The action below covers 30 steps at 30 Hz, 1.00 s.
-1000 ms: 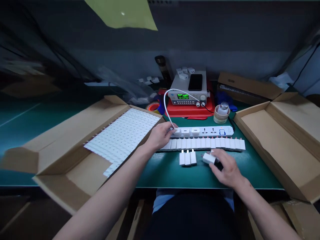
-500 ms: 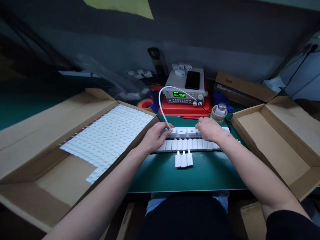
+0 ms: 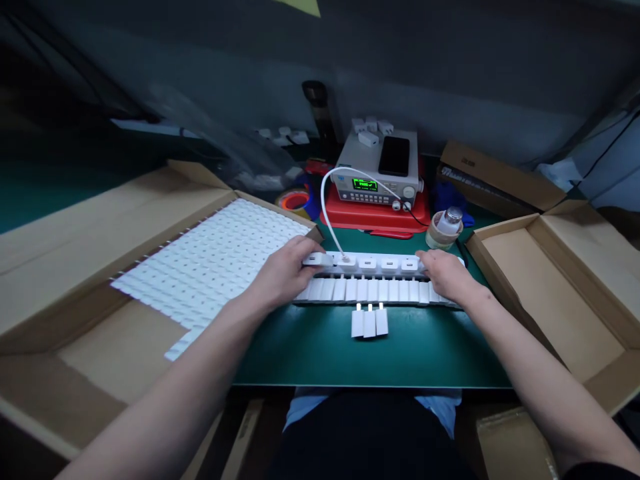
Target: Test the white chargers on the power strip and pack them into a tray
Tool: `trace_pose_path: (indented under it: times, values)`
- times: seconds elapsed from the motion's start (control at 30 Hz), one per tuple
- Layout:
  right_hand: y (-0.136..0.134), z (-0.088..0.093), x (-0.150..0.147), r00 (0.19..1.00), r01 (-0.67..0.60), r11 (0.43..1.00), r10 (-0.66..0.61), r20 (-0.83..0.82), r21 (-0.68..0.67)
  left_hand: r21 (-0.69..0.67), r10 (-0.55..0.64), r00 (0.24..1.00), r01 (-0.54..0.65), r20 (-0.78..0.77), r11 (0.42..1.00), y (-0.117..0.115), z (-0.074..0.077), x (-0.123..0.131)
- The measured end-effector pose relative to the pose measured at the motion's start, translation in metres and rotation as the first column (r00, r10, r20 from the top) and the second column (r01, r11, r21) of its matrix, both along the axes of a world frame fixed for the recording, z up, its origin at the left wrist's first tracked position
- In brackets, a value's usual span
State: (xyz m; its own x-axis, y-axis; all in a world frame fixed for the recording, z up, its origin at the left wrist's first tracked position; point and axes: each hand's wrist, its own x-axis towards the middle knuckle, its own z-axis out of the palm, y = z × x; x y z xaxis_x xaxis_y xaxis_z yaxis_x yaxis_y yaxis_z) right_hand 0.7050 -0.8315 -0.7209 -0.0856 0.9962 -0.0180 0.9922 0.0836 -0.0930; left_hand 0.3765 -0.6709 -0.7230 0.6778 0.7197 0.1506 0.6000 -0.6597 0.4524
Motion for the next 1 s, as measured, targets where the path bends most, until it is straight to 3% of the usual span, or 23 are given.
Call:
trace_pose_path:
  times: [0.13,0.23,0.4,0.57,0.63,0.73,0.8,0.9,0.93,1.0]
  values:
    - [0.015,0.025,-0.012,0.996,-0.021,0.999,0.018,-0.089,-0.035,-0.152,-0.059,0.997,0.067,0.057,0.986,-0.01,0.005,0.003]
    - [0.047,0.039,-0.049,0.967,-0.062,0.995,0.081,-0.243,0.083,-0.169,-0.065,0.997,0.069,0.027,0.983,-0.018,-0.001,0.02]
    - [0.099,0.035,-0.117,0.914,-0.156,0.977,0.198,-0.355,0.145,-0.12,-0.013,1.0,0.01,-0.028,0.993,-0.018,-0.013,0.034]
    - [0.084,0.029,-0.105,0.862,-0.042,0.962,0.171,-0.477,0.268,-0.227,0.007,0.998,0.009,0.069,0.974,-0.015,-0.015,0.035]
    - [0.071,0.026,-0.095,0.895,-0.038,0.969,0.141,-0.424,0.242,-0.317,0.022,0.991,0.021,0.132,0.948,-0.019,-0.014,0.039]
    - [0.061,0.019,-0.09,0.94,-0.079,0.97,0.149,-0.307,0.229,-0.414,0.068,0.922,0.104,0.38,0.904,-0.034,-0.009,0.037]
    - [0.061,0.014,-0.09,0.947,-0.098,0.959,0.172,-0.272,0.265,-0.417,0.12,0.831,0.143,0.543,0.897,-0.048,-0.002,0.022]
    - [0.064,0.006,-0.089,0.94,-0.116,0.943,0.206,-0.27,0.313,-0.388,0.168,0.756,0.121,0.633,0.914,-0.069,0.012,-0.028]
    - [0.064,0.004,-0.088,0.937,-0.119,0.938,0.215,-0.276,0.327,-0.374,0.202,0.756,0.061,0.623,0.926,-0.073,0.017,-0.051]
    - [0.064,0.002,-0.086,0.932,-0.118,0.929,0.225,-0.282,0.352,-0.313,0.331,0.779,-0.182,0.533,0.932,-0.075,0.026,-0.1]
